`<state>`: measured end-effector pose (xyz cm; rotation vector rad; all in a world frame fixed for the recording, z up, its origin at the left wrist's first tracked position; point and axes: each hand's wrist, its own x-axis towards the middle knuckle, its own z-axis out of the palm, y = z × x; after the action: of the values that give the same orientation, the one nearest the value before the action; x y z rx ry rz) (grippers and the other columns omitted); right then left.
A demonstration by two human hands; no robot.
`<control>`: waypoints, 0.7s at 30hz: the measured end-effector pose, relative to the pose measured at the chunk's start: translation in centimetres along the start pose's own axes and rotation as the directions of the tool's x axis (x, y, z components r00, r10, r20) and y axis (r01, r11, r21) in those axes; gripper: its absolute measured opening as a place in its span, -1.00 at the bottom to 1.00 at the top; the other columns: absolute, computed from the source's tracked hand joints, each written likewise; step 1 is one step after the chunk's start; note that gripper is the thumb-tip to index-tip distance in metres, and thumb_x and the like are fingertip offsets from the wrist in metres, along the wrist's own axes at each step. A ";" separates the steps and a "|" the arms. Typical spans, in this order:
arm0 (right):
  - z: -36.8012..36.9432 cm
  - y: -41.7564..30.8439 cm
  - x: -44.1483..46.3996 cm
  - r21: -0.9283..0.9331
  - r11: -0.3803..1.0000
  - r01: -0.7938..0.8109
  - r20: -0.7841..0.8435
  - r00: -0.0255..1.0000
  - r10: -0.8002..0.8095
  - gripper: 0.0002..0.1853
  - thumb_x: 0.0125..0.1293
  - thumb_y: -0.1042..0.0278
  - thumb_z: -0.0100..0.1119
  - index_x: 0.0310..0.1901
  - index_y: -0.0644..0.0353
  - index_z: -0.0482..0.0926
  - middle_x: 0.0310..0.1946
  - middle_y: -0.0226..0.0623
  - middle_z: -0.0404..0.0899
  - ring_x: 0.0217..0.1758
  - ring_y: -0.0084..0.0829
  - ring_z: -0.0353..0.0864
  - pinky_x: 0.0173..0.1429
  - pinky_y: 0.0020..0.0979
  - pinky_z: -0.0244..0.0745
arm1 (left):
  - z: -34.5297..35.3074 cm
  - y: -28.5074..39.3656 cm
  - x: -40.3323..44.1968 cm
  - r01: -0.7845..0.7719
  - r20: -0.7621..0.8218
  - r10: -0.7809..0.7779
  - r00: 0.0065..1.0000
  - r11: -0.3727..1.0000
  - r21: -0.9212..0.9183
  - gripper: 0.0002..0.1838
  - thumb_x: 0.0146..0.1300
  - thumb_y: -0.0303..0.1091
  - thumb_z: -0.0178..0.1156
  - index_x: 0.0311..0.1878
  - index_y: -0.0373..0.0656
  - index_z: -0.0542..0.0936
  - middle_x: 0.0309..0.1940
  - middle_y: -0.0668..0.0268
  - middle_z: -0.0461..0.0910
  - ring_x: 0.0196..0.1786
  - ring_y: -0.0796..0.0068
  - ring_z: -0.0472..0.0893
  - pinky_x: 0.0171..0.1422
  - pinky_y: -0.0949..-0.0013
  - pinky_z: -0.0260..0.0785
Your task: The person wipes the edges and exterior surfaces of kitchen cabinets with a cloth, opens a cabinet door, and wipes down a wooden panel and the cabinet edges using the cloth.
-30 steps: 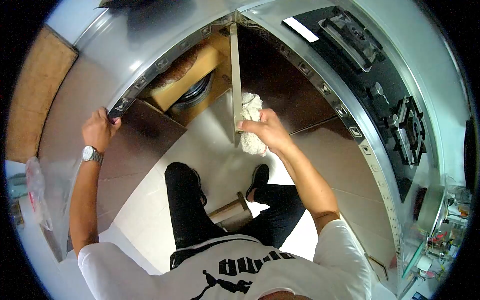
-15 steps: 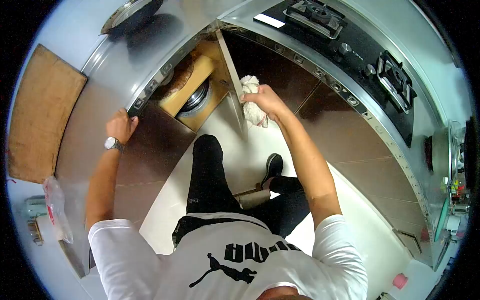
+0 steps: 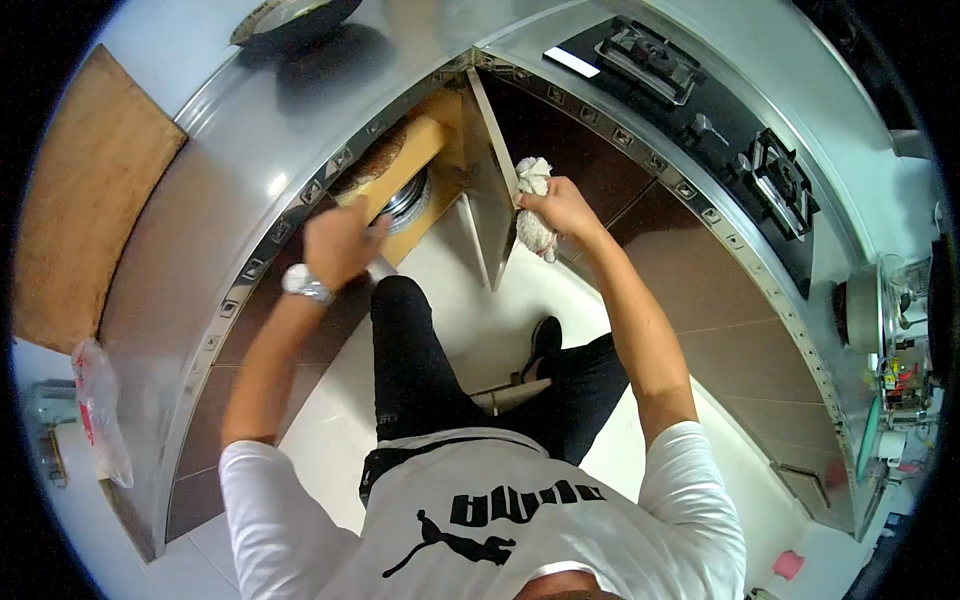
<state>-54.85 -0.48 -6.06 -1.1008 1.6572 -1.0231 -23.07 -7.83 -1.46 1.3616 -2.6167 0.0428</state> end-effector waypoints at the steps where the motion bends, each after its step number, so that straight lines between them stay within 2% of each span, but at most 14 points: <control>1: -0.1 -0.5 -0.1 -0.012 1.000 -0.001 -0.005 1.000 0.001 -0.83 0.08 0.36 0.25 -0.43 0.31 0.62 -0.55 -0.35 0.59 -0.50 -0.54 0.52 -0.36 -0.42 0.41 | 1.8 1.6 0.5 -0.022 -0.046 0.016 0.999 0.989 -0.145 -0.52 0.24 0.06 0.08 -0.25 -0.28 0.54 -0.48 -0.02 0.59 -0.45 0.03 0.61 -0.43 0.08 0.43; 3: -0.1 -1.6 -0.9 -0.262 0.965 0.027 -0.036 0.999 -0.038 -0.74 0.07 0.24 0.27 -0.45 0.34 0.62 -0.58 -0.19 0.59 -0.51 -0.37 0.57 -0.33 -0.31 0.44 | 5.7 4.5 2.2 -0.060 -0.102 0.019 0.995 0.905 -0.421 -0.47 0.27 0.10 0.02 -0.20 -0.30 0.55 -0.47 -0.04 0.60 -0.45 -0.03 0.61 -0.40 0.05 0.42; 4: -0.2 -1.7 -0.9 -0.273 0.962 0.023 -0.039 0.999 -0.035 -0.74 0.07 0.24 0.27 -0.45 0.34 0.62 -0.58 -0.19 0.59 -0.51 -0.37 0.57 -0.33 -0.31 0.44 | 7.4 5.9 3.5 -0.067 -0.108 0.009 0.994 0.835 -0.546 -0.44 0.29 0.12 -0.01 -0.17 -0.30 0.55 -0.46 -0.04 0.60 -0.45 -0.06 0.60 -0.38 0.04 0.42; 6: -0.5 -1.8 -0.5 -0.529 0.844 0.084 -0.023 0.993 -0.113 -0.65 0.06 0.13 0.28 -0.44 0.35 0.62 -0.54 0.00 0.59 -0.45 -0.15 0.62 -0.27 -0.20 0.46 | 11.9 8.1 6.6 0.078 0.024 -0.091 0.996 0.659 -0.748 -0.39 0.31 0.19 -0.08 -0.20 -0.28 0.57 -0.53 0.02 0.59 -0.53 0.07 0.60 -0.37 0.13 0.43; 7: -0.4 -2.3 -0.7 -0.586 0.800 0.127 -0.035 0.983 -0.182 -0.62 0.07 0.08 0.26 -0.43 0.35 0.61 -0.49 0.11 0.57 -0.38 -0.02 0.62 -0.23 -0.13 0.47 | 11.6 9.3 7.2 0.080 0.023 -0.096 0.995 0.650 -0.756 -0.39 0.31 0.19 -0.08 -0.20 -0.28 0.57 -0.53 0.02 0.59 -0.53 0.07 0.60 -0.37 0.13 0.43; 9: -0.3 -4.0 -1.3 -0.649 0.752 0.117 -0.085 0.971 -0.224 -0.63 0.08 0.09 0.24 -0.43 0.34 0.60 -0.49 0.09 0.57 -0.37 -0.01 0.62 -0.21 -0.11 0.48 | 10.8 10.6 8.7 0.270 0.243 -0.140 0.960 0.223 -0.937 -0.35 0.33 0.23 -0.13 -0.31 -0.27 0.56 -0.61 0.16 0.54 -0.59 0.27 0.57 -0.41 0.24 0.43; 11: -0.5 -5.4 -0.9 -0.776 0.621 0.112 -0.124 0.938 -0.325 -0.65 0.11 0.12 0.19 -0.29 0.30 0.60 -0.42 0.03 0.59 -0.29 0.00 0.61 -0.17 -0.07 0.48 | 11.2 10.5 10.0 0.252 0.218 -0.165 0.962 0.220 -0.942 -0.33 0.33 0.26 -0.17 -0.37 -0.26 0.54 -0.63 0.23 0.50 -0.61 0.35 0.56 -0.45 0.28 0.40; 12: -0.4 -6.3 -0.8 -0.775 0.622 0.109 -0.122 0.941 -0.317 -0.65 0.11 0.12 0.19 -0.29 0.30 0.60 -0.42 0.03 0.59 -0.29 0.00 0.61 -0.17 -0.07 0.48 | 11.5 10.5 10.4 0.231 0.191 -0.185 0.964 0.227 -0.946 -0.30 0.34 0.29 -0.20 -0.44 -0.25 0.51 -0.66 0.29 0.46 -0.63 0.43 0.54 -0.49 0.33 0.38; 14: 0.0 -7.8 -0.2 -0.834 0.473 0.283 -0.032 0.832 -0.554 -0.63 0.11 0.13 0.19 -0.16 0.25 0.58 -0.33 -0.03 0.58 -0.21 -0.06 0.59 -0.15 -0.13 0.50 | 11.6 9.9 11.1 0.238 0.203 -0.184 0.962 0.193 -0.952 -0.24 0.30 0.38 -0.26 -0.48 -0.24 0.48 -0.66 0.29 0.45 -0.61 0.43 0.55 -0.54 0.38 0.39; 15: 0.2 -8.0 0.7 -0.866 0.400 0.300 0.039 0.838 -0.544 -0.52 0.07 0.10 0.25 -0.05 0.26 0.52 -0.15 -0.06 0.57 -0.08 -0.12 0.55 -0.06 -0.21 0.46 | 12.0 9.3 11.5 0.259 0.236 -0.163 0.958 0.134 -0.957 -0.19 0.27 0.43 -0.28 -0.46 -0.26 0.49 -0.65 0.26 0.47 -0.60 0.42 0.56 -0.54 0.39 0.41; 16: 0.7 -8.1 1.2 -0.866 0.402 0.299 0.038 0.838 -0.544 -0.52 0.07 0.10 0.25 -0.05 0.26 0.52 -0.15 -0.06 0.57 -0.08 -0.12 0.55 -0.06 -0.21 0.46 | 12.4 8.8 12.0 0.279 0.267 -0.140 0.953 0.075 -0.957 -0.14 0.23 0.47 -0.30 -0.44 -0.29 0.50 -0.63 0.24 0.48 -0.58 0.41 0.57 -0.54 0.40 0.43; 18: 1.7 -8.4 2.1 -0.908 0.198 0.369 0.204 0.802 -0.561 -0.46 0.06 0.08 0.26 0.03 0.27 0.51 -0.16 -0.08 0.58 -0.03 -0.14 0.53 0.03 -0.21 0.43 | 12.8 8.1 12.6 0.254 0.253 -0.119 0.960 -0.007 -0.967 -0.07 0.18 0.54 -0.32 -0.25 -0.33 0.52 -0.52 0.20 0.54 -0.53 0.41 0.59 -0.52 0.40 0.48; 20: 1.8 -8.3 2.7 -0.895 0.259 0.363 0.205 0.850 -0.484 -0.42 0.05 0.06 0.26 0.07 0.26 0.52 -0.16 -0.06 0.58 -0.02 -0.13 0.52 0.09 -0.20 0.40 | 12.9 7.8 12.8 0.204 0.229 -0.120 0.966 -0.194 -0.960 -0.21 0.23 0.42 -0.14 -0.18 -0.28 0.53 -0.44 0.23 0.57 -0.49 0.42 0.60 -0.49 0.43 0.47; 21: 1.7 -8.2 3.0 -0.855 0.352 0.382 0.169 0.845 -0.507 -0.43 0.04 0.05 0.27 0.03 0.27 0.54 -0.17 -0.05 0.59 -0.03 -0.12 0.52 0.08 -0.21 0.41 | 12.6 7.7 12.8 0.207 0.233 -0.119 0.965 -0.196 -0.959 -0.21 0.23 0.42 -0.14 -0.18 -0.28 0.53 -0.44 0.23 0.57 -0.49 0.42 0.60 -0.49 0.43 0.47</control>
<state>-52.01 -5.78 0.51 -2.3385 2.0935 -0.4751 -38.46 -15.17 -10.97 0.8448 -1.3078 -1.7553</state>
